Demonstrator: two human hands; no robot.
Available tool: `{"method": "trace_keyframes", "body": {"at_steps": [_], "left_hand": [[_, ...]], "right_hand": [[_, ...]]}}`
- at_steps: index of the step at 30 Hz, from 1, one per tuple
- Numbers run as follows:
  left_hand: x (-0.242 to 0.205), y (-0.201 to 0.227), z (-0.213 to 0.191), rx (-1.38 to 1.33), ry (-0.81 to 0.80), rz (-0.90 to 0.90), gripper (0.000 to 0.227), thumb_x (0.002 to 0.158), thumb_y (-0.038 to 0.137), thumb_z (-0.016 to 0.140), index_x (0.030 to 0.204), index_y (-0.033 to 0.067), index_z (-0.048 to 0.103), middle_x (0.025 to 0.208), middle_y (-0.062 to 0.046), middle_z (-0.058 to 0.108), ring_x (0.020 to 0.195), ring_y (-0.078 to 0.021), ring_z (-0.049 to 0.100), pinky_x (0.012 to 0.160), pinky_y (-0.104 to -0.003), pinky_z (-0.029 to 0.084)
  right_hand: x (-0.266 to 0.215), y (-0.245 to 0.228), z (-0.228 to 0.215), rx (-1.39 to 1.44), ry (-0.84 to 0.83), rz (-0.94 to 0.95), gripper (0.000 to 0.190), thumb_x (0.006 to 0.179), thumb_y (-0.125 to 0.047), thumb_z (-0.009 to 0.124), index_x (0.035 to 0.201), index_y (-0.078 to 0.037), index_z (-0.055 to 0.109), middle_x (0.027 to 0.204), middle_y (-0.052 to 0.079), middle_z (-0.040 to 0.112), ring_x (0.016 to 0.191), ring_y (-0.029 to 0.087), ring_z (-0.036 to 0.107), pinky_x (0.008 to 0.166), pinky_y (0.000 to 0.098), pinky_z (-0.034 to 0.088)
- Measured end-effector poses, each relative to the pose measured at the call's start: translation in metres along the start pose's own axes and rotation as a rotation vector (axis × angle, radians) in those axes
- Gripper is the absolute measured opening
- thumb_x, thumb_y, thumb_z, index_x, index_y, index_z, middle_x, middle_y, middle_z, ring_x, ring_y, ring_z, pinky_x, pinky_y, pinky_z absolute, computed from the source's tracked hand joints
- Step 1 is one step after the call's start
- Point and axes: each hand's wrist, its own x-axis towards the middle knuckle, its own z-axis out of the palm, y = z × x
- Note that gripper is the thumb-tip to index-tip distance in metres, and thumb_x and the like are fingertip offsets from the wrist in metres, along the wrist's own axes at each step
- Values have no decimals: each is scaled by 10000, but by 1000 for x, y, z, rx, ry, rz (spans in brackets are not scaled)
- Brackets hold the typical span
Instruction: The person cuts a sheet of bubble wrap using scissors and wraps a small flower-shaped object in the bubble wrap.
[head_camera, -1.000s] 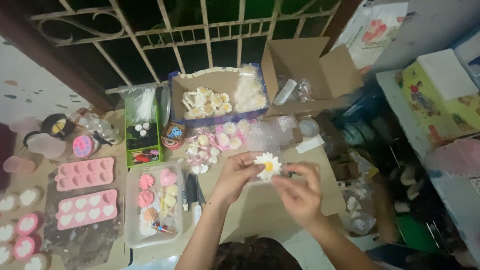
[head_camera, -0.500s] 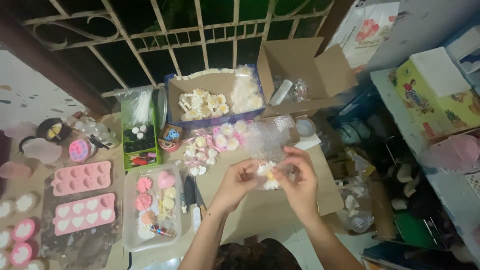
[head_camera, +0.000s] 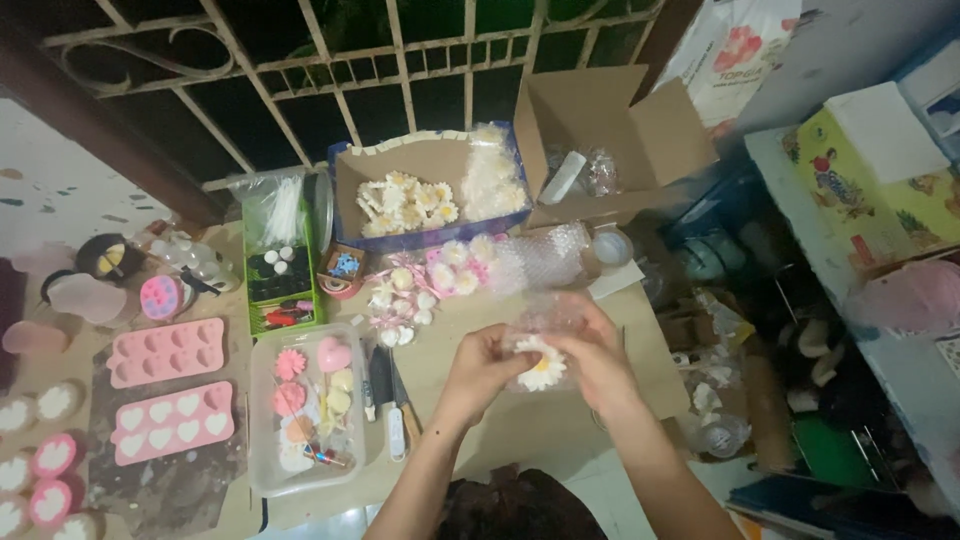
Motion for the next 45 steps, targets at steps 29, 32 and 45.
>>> {"method": "trace_keyframes", "body": {"at_steps": [29, 32, 45], "left_hand": [[26, -45, -37, -469, -202, -198, 218, 949, 25, 616, 1149, -22, 689, 947, -81, 674, 727, -95, 646, 644, -269, 614], [31, -57, -36, -495, -203, -132, 262, 935, 35, 603, 1169, -34, 700, 982, -90, 671, 722, -92, 629, 618, -253, 583], [44, -66, -35, -240, 141, -85, 441, 822, -101, 698, 1211, 81, 599, 1009, -126, 714, 916, -236, 730, 720, -335, 618]], "right_hand": [[-40, -33, -6, -1171, -297, -929, 227, 748, -77, 816, 965, -141, 802, 1163, -35, 753, 1207, 247, 611, 1030, 496, 389], [-39, -30, -9, -1252, -265, -988, 216, 770, -113, 835, 980, -157, 806, 1188, -68, 740, 1209, 229, 605, 1027, 521, 380], [45, 48, -113, -687, 55, -223, 282, 868, -83, 713, 1149, -68, 733, 1181, 70, 735, 1071, 151, 680, 916, 305, 531]]}}
